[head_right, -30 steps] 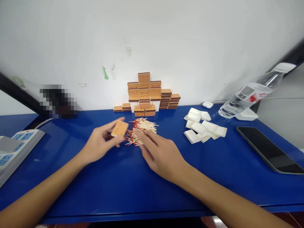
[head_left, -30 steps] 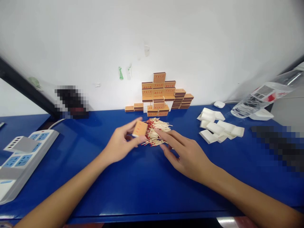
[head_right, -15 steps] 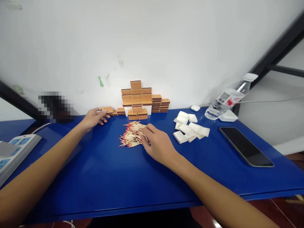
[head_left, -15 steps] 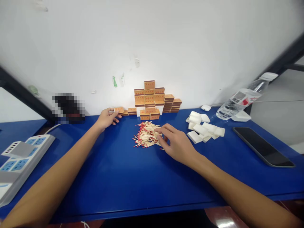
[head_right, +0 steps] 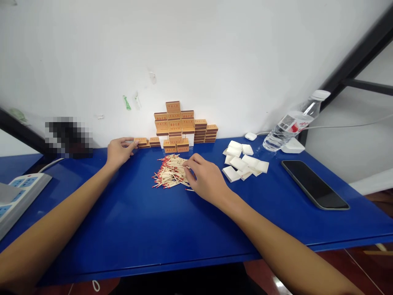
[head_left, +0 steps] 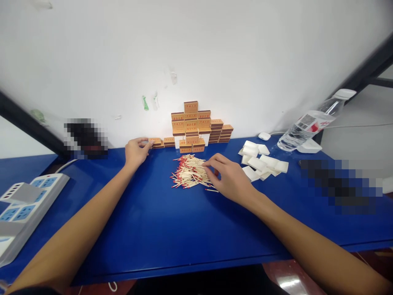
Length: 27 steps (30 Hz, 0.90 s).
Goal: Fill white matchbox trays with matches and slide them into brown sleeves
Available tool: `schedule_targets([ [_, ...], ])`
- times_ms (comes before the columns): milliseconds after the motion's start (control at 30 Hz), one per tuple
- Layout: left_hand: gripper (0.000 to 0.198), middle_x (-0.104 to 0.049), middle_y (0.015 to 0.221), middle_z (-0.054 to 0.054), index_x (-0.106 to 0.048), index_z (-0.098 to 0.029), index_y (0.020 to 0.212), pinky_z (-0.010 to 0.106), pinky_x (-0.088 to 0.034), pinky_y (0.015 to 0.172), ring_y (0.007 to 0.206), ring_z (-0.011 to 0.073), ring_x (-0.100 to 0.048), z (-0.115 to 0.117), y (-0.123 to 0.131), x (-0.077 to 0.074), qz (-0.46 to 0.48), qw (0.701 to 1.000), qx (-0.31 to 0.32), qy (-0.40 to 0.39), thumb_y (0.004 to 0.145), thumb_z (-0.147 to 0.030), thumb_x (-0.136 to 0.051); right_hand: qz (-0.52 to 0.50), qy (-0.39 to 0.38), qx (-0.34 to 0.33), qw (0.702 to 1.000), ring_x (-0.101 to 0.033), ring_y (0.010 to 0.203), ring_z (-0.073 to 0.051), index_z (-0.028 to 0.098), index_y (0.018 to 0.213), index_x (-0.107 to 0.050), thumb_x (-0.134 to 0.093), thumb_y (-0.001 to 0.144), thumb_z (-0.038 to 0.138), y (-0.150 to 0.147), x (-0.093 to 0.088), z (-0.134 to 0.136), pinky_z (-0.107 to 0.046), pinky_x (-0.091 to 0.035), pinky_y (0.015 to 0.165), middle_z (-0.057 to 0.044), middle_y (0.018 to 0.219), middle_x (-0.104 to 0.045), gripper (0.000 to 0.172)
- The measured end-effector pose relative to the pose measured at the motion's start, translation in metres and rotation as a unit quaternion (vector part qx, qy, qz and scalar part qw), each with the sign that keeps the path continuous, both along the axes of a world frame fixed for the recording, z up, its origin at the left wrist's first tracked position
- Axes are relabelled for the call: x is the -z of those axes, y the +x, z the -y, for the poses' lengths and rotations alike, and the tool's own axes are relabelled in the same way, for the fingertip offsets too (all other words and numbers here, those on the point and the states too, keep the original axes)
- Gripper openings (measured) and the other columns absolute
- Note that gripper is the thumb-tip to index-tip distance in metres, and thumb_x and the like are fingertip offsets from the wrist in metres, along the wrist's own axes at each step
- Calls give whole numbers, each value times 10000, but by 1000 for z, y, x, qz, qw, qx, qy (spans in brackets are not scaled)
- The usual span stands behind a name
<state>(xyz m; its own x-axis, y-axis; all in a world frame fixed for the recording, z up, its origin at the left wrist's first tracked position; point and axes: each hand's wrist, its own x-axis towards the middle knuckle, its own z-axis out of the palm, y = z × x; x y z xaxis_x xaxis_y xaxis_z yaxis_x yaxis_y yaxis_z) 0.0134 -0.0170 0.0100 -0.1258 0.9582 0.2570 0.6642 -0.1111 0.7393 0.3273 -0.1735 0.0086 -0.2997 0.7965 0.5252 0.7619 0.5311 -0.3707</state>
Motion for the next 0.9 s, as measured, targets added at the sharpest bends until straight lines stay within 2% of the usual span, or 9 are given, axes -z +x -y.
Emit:
schedule_targets([
  [200, 322, -802, 921, 70, -760, -160, 938, 253, -491, 606, 539, 130, -656, -1, 6, 1, -41, 999, -31, 12, 874, -475, -735, -5, -16, 11, 1000, -634, 708, -154, 178, 1073, -700, -527, 1009, 203, 3, 0, -2, -304, -515, 651, -87, 1037, -686, 186],
  [433, 300, -796, 920, 56, -780, -194, 913, 271, -497, 674, 654, 173, -689, -5, 5, 3, -84, 996, -31, 23, 889, -483, -705, 2, -4, 15, 1000, -639, 713, -162, 184, 1036, -707, -516, 1010, 206, 3, -3, -2, -312, -509, 676, -78, 987, -689, 193],
  [500, 304, -793, 918, 63, -781, -194, 927, 286, -505, 724, 748, 204, -709, 1, 3, 0, -98, 994, -33, 35, 892, -484, -698, 6, 5, 25, 1000, -637, 714, -169, 186, 1015, -711, -511, 1013, 210, 5, -5, -3, -317, -498, 673, -74, 965, -691, 201],
  [600, 298, -784, 910, 66, -776, -191, 991, 318, -512, 798, 828, 237, -710, 21, 0, -7, -121, 990, -30, 65, 890, -460, -698, 5, 17, 56, 998, -617, 684, -172, 184, 1004, -725, -516, 1013, 226, 12, -9, -8, -320, -478, 647, -75, 947, -694, 213],
  [667, 245, -772, 839, 55, -780, -195, 910, 329, -521, 795, 733, 219, -686, 38, -2, -12, -136, 988, -2, 78, 886, -424, -698, 4, 34, 87, 996, -606, 666, -179, 184, 999, -735, -523, 1009, 245, 21, -12, -14, -323, -465, 638, -80, 925, -697, 221],
  [767, 204, -778, 884, 42, -788, -209, 902, 312, -547, 787, 768, 210, -693, 60, -4, -13, -145, 981, 57, 115, 889, -386, -688, 29, 46, 146, 988, -618, 691, -203, 186, 977, -743, -530, 988, 261, 43, -18, -26, -332, -447, 656, -85, 885, -707, 226],
  [833, 231, -786, 1007, 46, -785, -215, 1044, 309, -572, 783, 820, 204, -709, 67, -3, -7, -140, 975, 92, 147, 927, -338, -628, 66, 19, 181, 981, -625, 713, -215, 191, 953, -742, -542, 962, 264, 62, -23, -33, -334, -431, 668, -79, 860, -714, 213],
  [900, 258, -783, 1086, 56, -775, -210, 1087, 345, -579, 891, 932, 215, -717, 69, -1, 0, -139, 965, 127, 182, 945, -254, -564, 108, -54, 184, 975, -622, 702, -210, 200, 895, -733, -567, 938, 292, 82, -29, -35, -328, -412, 652, -65, 840, -723, 195],
])
